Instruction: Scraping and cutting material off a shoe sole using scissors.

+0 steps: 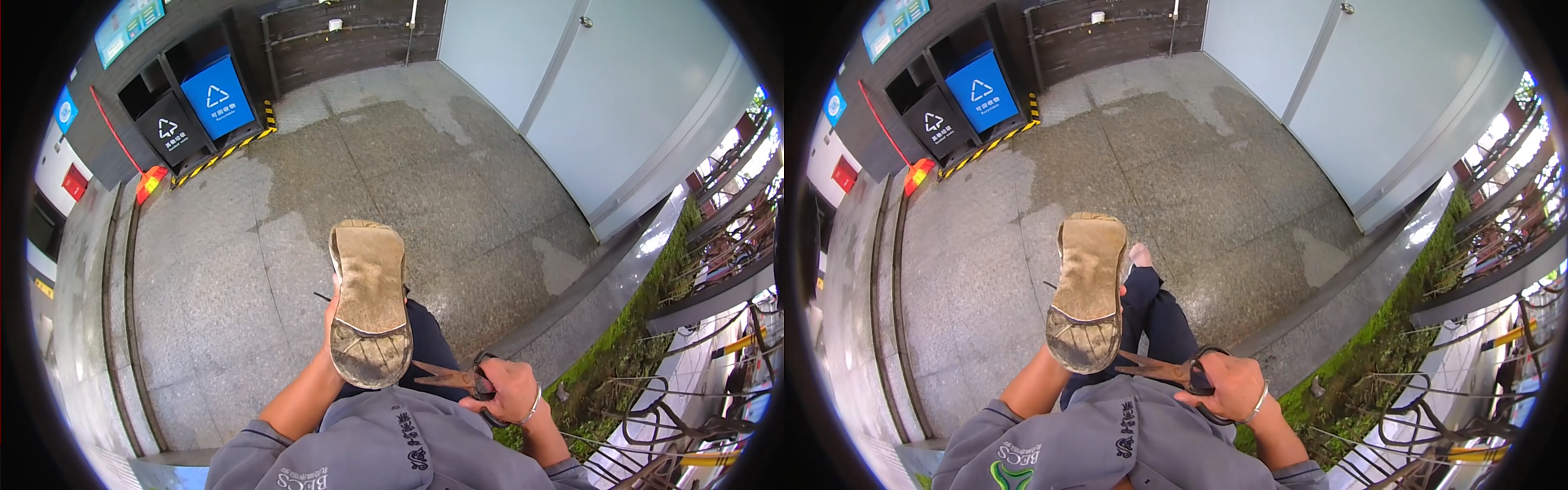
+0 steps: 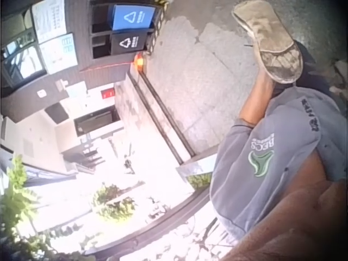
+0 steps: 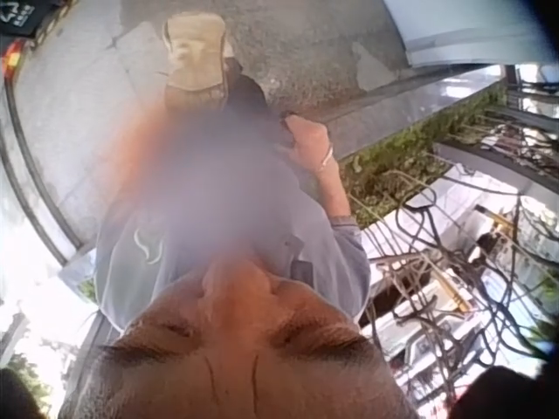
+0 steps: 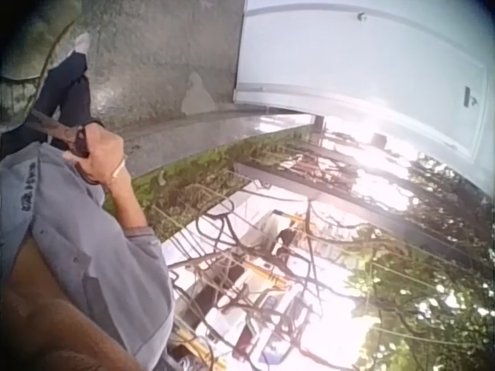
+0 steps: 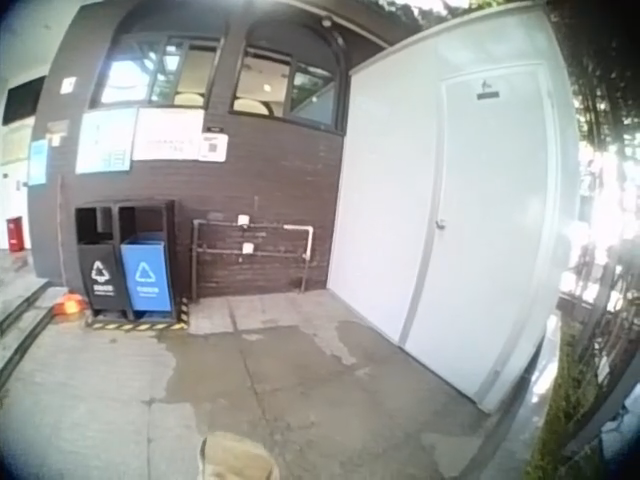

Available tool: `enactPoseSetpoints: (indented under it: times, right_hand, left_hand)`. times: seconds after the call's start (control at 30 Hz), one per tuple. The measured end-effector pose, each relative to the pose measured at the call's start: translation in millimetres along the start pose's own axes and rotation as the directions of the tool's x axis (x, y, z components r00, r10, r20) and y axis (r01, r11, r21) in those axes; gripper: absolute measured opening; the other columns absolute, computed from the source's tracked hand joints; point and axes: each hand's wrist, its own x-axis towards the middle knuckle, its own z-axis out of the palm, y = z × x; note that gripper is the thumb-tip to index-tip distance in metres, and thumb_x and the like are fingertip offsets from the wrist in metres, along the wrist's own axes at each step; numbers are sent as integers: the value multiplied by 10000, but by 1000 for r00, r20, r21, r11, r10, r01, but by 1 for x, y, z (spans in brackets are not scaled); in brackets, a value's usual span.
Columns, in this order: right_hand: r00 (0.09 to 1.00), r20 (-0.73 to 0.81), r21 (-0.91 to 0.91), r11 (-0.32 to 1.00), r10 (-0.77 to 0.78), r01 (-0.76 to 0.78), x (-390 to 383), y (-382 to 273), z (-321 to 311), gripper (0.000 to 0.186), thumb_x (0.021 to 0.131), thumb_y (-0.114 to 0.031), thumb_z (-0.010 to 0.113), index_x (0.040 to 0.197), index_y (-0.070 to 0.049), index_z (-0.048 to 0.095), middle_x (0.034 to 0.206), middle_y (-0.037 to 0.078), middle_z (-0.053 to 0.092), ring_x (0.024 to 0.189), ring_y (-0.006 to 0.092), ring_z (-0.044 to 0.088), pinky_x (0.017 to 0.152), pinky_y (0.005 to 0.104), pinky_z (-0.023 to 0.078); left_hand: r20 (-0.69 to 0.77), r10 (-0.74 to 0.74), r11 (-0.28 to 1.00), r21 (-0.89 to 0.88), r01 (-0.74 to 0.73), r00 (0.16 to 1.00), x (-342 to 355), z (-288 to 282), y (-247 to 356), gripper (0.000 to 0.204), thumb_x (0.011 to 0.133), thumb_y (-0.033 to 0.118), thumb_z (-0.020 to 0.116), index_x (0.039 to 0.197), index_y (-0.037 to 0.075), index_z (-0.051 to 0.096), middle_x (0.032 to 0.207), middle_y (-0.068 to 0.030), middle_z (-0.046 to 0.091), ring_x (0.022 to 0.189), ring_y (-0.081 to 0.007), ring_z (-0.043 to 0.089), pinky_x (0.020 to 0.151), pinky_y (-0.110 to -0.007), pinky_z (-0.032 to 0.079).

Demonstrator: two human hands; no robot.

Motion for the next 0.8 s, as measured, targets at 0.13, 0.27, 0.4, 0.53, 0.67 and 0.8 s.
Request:
enactPoseSetpoints:
  times: [0.13, 0.27, 0.4, 0.53, 0.67, 0.8]
  right_hand:
    - [999, 35, -58, 998, -22, 24, 3, -8, -7, 485, 604, -468, 675, 702, -38, 474, 577, 90, 516, 516, 276, 535, 448, 328, 424]
    - [990, 141, -97, 994, -28, 42, 6, -11, -8, 488, 625, -480, 656, 705, -33, 476, 590, 98, 532, 524, 280, 544, 450, 332, 426]
    - [989, 146, -79, 997, 27, -16, 5, -12, -12, 493, 635, -489, 643, 705, -30, 477, 589, 99, 534, 527, 277, 547, 450, 335, 424]
    - [980, 196, -57, 998, 35, -24, 5, -9, -8, 486, 637, -484, 643, 711, -30, 486, 586, 93, 532, 525, 278, 543, 458, 327, 419]
    - [967, 245, 125, 987, 68, -101, 0, 3, -9, 497, 628, -482, 655, 728, -23, 495, 558, 57, 490, 479, 208, 505, 457, 290, 397]
    - [925, 303, 795, 475, 229, -378, -18, 32, 0, 614, 695, -636, 495, 740, -24, 457, 564, -27, 380, 503, 63, 394, 443, 208, 321]
  left_hand:
    - [-204, 240, 959, 202, -199, 949, 2, 19, -1, 502, 864, 419, 353, 1152, 12, 414, 1049, -192, 517, 867, -306, 562, 731, -420, 485]
    - [-177, 281, 935, 274, -227, 943, 1, 21, 3, 521, 858, 466, 334, 1152, 48, 433, 1067, -139, 524, 914, -261, 544, 787, -385, 452]
    - [-216, 307, 892, 405, -202, 927, 2, 14, 4, 594, 833, 516, 333, 1205, 54, 377, 1159, -132, 464, 1011, -248, 498, 856, -372, 419]
    - [-240, 324, 870, 456, -188, 915, 2, 11, 3, 585, 835, 509, 339, 1200, 54, 381, 1152, -128, 469, 1015, -242, 496, 860, -367, 415]
    - [-222, 334, 872, 442, -210, 916, 1, 14, 1, 589, 841, 505, 327, 1208, 46, 369, 1161, -135, 463, 1021, -250, 493, 866, -370, 411]
    - [-193, 359, 837, 500, -223, 913, 4, 20, 2, 575, 859, 487, 290, 1206, 36, 373, 1156, -139, 470, 1017, -255, 498, 877, -374, 406]
